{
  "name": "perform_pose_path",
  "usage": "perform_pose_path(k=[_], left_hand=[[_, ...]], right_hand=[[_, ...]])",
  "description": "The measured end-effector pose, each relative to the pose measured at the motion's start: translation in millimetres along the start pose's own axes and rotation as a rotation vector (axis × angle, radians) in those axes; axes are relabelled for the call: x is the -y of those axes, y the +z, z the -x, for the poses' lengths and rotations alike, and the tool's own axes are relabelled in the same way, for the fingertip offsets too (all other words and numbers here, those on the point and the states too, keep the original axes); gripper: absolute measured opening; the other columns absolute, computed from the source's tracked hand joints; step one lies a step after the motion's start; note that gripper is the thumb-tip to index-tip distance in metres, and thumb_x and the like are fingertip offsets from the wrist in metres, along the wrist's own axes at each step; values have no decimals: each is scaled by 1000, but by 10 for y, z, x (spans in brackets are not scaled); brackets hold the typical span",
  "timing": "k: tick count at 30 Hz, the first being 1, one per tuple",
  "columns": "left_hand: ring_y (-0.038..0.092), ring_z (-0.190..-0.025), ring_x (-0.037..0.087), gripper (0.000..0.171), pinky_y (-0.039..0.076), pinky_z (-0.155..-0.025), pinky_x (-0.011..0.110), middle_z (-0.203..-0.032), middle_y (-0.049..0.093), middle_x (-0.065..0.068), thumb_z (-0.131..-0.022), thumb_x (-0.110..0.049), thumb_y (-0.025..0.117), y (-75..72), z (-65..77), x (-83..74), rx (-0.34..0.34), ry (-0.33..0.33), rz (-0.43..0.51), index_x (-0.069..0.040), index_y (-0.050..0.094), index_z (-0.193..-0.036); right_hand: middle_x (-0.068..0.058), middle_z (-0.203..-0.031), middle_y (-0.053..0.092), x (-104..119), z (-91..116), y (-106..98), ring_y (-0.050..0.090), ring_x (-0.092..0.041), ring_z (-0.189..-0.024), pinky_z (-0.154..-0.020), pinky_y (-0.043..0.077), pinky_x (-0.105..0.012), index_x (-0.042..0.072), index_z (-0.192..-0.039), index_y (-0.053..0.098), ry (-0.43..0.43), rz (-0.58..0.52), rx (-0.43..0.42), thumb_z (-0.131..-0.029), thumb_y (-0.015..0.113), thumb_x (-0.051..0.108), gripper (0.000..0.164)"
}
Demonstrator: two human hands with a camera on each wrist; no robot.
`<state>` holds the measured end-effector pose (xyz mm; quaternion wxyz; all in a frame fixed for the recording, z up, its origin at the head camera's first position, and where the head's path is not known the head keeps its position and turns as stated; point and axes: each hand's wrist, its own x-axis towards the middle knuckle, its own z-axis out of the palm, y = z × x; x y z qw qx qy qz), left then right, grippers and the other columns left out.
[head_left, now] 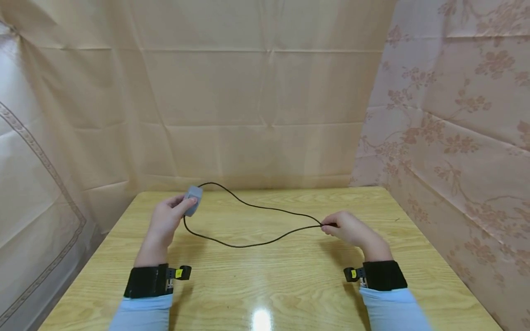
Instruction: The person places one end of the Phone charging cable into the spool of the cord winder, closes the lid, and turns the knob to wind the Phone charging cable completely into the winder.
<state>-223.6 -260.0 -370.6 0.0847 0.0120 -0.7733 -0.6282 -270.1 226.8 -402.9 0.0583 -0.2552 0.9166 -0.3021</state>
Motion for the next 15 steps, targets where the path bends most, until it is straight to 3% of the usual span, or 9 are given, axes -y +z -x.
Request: perform_pose_path(k=[7, 15], left_hand=[[52, -126, 39, 76, 37, -109, 55, -139, 53, 27, -95, -36, 73, 212, 4, -34, 98, 11, -147, 6, 42, -149], [57, -119, 36, 70, 49, -98, 50, -135, 58, 22, -91, -34, 78, 395, 2, 9, 171, 55, -216, 2, 50, -143]], right_hand=[[2, -88, 69, 102, -78, 127, 58, -11, -78, -73, 52, -37, 4, -96, 74, -72, 162, 58, -99, 66, 8, 10], [2, -71, 61, 163, -84, 235, 52, -11, -62, -61, 46, -33, 9, -87, 73, 51, 153, 120, -98, 67, 7, 13]])
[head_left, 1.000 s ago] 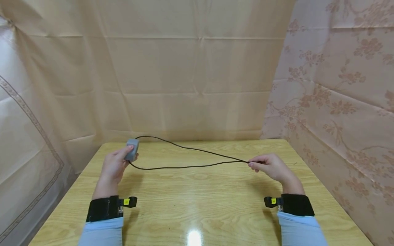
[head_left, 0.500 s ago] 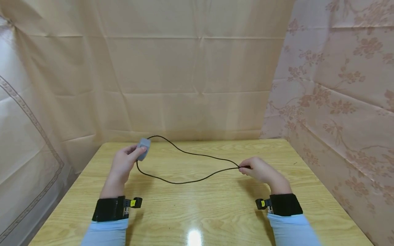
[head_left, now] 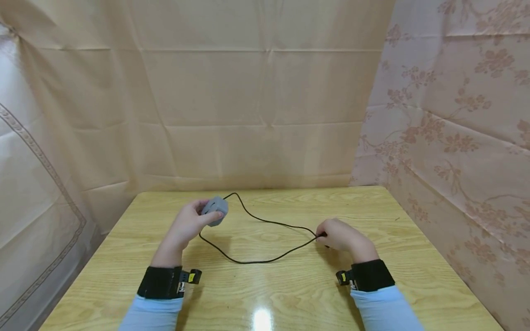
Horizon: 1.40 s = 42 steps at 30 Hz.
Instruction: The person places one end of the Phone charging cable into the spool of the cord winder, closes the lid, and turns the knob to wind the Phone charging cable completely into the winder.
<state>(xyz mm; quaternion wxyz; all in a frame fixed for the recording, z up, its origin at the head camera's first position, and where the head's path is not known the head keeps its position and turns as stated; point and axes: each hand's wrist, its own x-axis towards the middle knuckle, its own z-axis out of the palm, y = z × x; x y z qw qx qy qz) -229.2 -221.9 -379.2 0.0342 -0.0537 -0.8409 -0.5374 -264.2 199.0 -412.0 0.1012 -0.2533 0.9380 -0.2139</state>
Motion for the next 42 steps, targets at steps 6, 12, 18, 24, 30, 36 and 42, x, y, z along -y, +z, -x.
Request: perform_pose_path(k=[6, 12, 18, 24, 30, 36, 42], left_hand=[[59, -115, 34, 68, 50, -96, 49, -132, 60, 20, -90, -35, 79, 61, 8, -36, 16, 19, -23, 1, 53, -141], [58, -118, 35, 74, 50, -98, 51, -136, 58, 20, -90, -40, 78, 78, 24, -86, 14, 23, -46, 0, 50, -145], [60, -117, 37, 78, 53, -92, 49, -136, 57, 22, -90, -41, 78, 106, 70, -183, -25, 42, -64, -4, 46, -150], [61, -113, 36, 78, 56, -85, 46, -135, 57, 19, -86, -38, 82, 198, 136, -335, -90, 135, -48, -6, 48, -149], [64, -109, 31, 76, 58, -80, 42, -130, 60, 17, -83, -34, 87, 317, 212, -468, -90, 224, -35, -6, 52, -143], [68, -104, 28, 69, 58, -80, 42, -124, 66, 13, -82, -36, 87, 432, 257, -527, -44, 338, -109, -6, 60, -138], [68, -103, 25, 68, 58, -82, 41, -123, 67, 10, -83, -38, 87, 514, 288, -550, 46, 352, -127, -6, 61, -137]], right_hand=[[5, -71, 60, -39, -12, 54, 51, -11, -63, -62, 44, -31, 11, -84, 73, -12, 12, 8, -94, 72, 9, 10], [-12, -117, 69, -75, 24, -2, 63, -33, -112, -95, 50, -49, -2, -123, 68, 8, -37, -48, -95, 72, 16, 34], [-20, -141, 58, -2, 48, -110, 51, -41, -131, -106, 42, -56, -1, -144, 54, -40, -10, -231, -100, 68, 21, 51], [-16, -142, 56, 260, 40, -147, 53, -37, -130, -102, 46, -55, 8, -146, 52, -217, 37, -488, -97, 73, 19, 55], [-16, -138, 57, 519, -41, -96, 54, -35, -127, -104, 46, -50, 3, -142, 55, -476, 135, -706, -87, 83, 12, 62], [-16, -139, 57, 776, -93, -33, 56, -34, -126, -104, 46, -48, 3, -141, 56, -643, 166, -775, -80, 88, 9, 70], [-15, -138, 58, 972, -143, 63, 57, -32, -125, -102, 49, -45, 4, -140, 58, -748, 190, -769, -77, 90, 8, 71]])
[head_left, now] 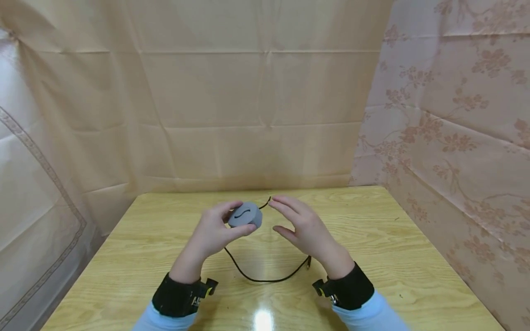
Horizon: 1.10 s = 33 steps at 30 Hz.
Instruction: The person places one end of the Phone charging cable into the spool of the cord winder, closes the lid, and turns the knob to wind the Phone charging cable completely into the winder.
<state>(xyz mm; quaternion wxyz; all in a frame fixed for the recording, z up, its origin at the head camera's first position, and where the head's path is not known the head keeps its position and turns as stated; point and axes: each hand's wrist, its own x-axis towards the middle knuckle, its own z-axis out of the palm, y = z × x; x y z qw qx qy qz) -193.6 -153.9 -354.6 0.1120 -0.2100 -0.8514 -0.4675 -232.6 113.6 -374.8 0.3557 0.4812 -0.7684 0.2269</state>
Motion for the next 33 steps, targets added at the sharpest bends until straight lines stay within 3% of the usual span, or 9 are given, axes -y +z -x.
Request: perform_pose_path(k=[4, 10, 19, 22, 26, 29, 33], left_hand=[[67, -102, 22, 69, 57, -82, 38, -123, 67, 9, -84, -40, 85, 52, 4, -6, 84, -17, 21, -5, 61, -138], [67, -91, 19, 62, 57, -76, 33, -115, 68, 7, -84, -37, 86, 136, -20, -7, 194, 12, 75, -6, 64, -134], [66, -94, 22, 59, 56, -76, 37, -116, 67, 6, -87, -34, 84, 186, -46, 13, 246, 15, 108, -8, 63, -135], [65, -106, 24, 62, 55, -87, 44, -123, 66, 5, -87, -36, 84, 186, -41, 2, 211, 50, 64, -7, 61, -137], [61, -119, 26, 63, 49, -100, 49, -131, 64, 6, -85, -34, 85, 163, -29, -23, 93, 154, -18, -6, 61, -137], [59, -122, 25, 60, 48, -102, 50, -132, 64, 9, -83, -29, 87, 137, -23, -54, 17, 256, -57, -5, 64, -133], [61, -119, 24, 54, 51, -98, 49, -127, 65, 10, -81, -25, 89, 122, -19, -98, -38, 405, -131, -4, 68, -126]], right_hand=[[-15, -136, 60, 47, -21, 77, 58, -31, -126, -104, 48, -44, 3, -136, 61, -41, -28, 4, -76, 90, 5, 66], [-14, -132, 64, 56, 16, 124, 58, -34, -126, -104, 47, -45, 4, -126, 68, -82, -54, -1, -75, 89, 1, 55], [-10, -124, 70, 21, 48, 122, 62, -33, -122, -102, 49, -46, 5, -121, 71, -96, -58, -10, -75, 89, 2, 49], [-9, -123, 71, 20, 57, 102, 63, -34, -120, -103, 49, -46, 4, -121, 72, -75, -50, -12, -76, 89, 3, 48], [-9, -121, 72, 8, 71, 65, 63, -32, -120, -102, 49, -47, 5, -121, 71, -27, -34, -12, -76, 90, 5, 49], [-9, -119, 72, -19, 87, 44, 64, -31, -118, -100, 51, -47, 4, -122, 70, -9, -20, -19, -75, 90, 4, 51], [-9, -119, 72, -58, 106, 25, 65, -30, -116, -98, 52, -47, 5, -124, 68, 9, -5, -23, -76, 90, 4, 53]])
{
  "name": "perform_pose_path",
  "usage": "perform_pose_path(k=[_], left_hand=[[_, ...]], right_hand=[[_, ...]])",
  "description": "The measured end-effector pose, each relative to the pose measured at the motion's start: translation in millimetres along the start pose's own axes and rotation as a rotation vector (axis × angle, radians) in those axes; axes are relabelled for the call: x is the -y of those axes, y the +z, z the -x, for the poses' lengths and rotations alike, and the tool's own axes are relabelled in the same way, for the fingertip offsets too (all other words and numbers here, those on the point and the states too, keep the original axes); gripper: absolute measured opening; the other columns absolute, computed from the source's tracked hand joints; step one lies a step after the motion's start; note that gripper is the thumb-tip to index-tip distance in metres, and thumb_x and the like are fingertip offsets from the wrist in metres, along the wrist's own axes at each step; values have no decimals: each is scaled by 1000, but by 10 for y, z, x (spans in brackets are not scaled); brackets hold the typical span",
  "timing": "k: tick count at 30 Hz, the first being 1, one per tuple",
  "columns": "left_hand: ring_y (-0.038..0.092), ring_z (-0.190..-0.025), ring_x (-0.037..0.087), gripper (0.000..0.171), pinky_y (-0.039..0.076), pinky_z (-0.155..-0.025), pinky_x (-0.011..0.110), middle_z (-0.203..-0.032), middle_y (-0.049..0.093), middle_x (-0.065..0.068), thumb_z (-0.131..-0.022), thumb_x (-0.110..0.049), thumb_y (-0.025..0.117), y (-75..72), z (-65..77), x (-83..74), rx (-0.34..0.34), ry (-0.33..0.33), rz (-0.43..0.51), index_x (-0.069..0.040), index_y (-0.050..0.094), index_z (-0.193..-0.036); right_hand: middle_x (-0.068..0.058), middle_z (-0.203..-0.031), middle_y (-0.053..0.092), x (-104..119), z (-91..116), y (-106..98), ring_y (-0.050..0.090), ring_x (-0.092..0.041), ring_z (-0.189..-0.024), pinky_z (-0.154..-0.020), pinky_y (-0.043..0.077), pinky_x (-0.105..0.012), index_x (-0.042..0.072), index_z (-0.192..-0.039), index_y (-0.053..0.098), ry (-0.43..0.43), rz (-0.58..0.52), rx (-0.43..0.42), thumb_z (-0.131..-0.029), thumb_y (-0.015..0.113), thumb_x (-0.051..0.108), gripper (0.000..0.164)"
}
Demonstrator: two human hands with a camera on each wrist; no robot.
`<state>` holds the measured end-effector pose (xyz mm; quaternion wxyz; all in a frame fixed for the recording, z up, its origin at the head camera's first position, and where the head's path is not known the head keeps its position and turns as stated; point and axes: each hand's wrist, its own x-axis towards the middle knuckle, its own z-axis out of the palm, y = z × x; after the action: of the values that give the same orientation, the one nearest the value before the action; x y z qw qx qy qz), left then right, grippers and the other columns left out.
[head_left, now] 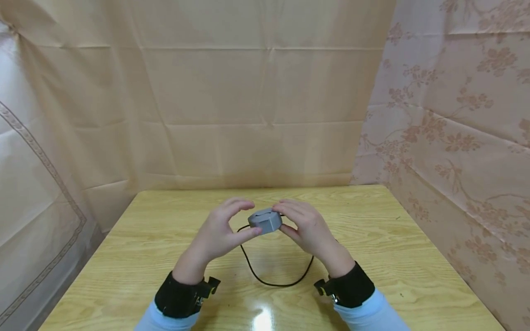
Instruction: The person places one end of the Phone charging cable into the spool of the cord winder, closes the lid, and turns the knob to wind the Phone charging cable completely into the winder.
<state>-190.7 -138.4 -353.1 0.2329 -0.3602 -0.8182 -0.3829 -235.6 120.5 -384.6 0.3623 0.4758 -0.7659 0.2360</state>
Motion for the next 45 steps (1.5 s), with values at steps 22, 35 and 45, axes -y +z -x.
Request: perform_pose_path(k=[22, 35, 45], left_hand=[[61, -88, 18, 44, 57, -73, 28, -105, 62, 8, -78, -19, 92, 155, 20, -52, -13, 237, -339, -2, 72, -113], [62, -78, 15, 35, 56, -65, 24, -98, 62, 7, -76, -14, 90, 148, 14, -28, -69, 277, -375, -1, 75, -105], [67, -75, 20, 36, 59, -62, 30, -93, 62, 10, -76, -10, 89, 101, 35, 58, -185, 109, -308, 3, 72, -105]], right_hand=[[-5, -119, 72, 74, -15, 48, 67, -26, -112, -95, 52, -48, 6, -125, 69, 59, -27, 20, -81, 87, 9, 48], [-10, -123, 70, 98, -21, 11, 66, -29, -114, -96, 52, -49, 3, -131, 66, 98, -33, -6, -81, 88, 14, 56], [-15, -125, 68, 97, -67, -160, 65, -32, -115, -96, 52, -49, -1, -131, 64, 112, -54, -113, -90, 81, 25, 52]])
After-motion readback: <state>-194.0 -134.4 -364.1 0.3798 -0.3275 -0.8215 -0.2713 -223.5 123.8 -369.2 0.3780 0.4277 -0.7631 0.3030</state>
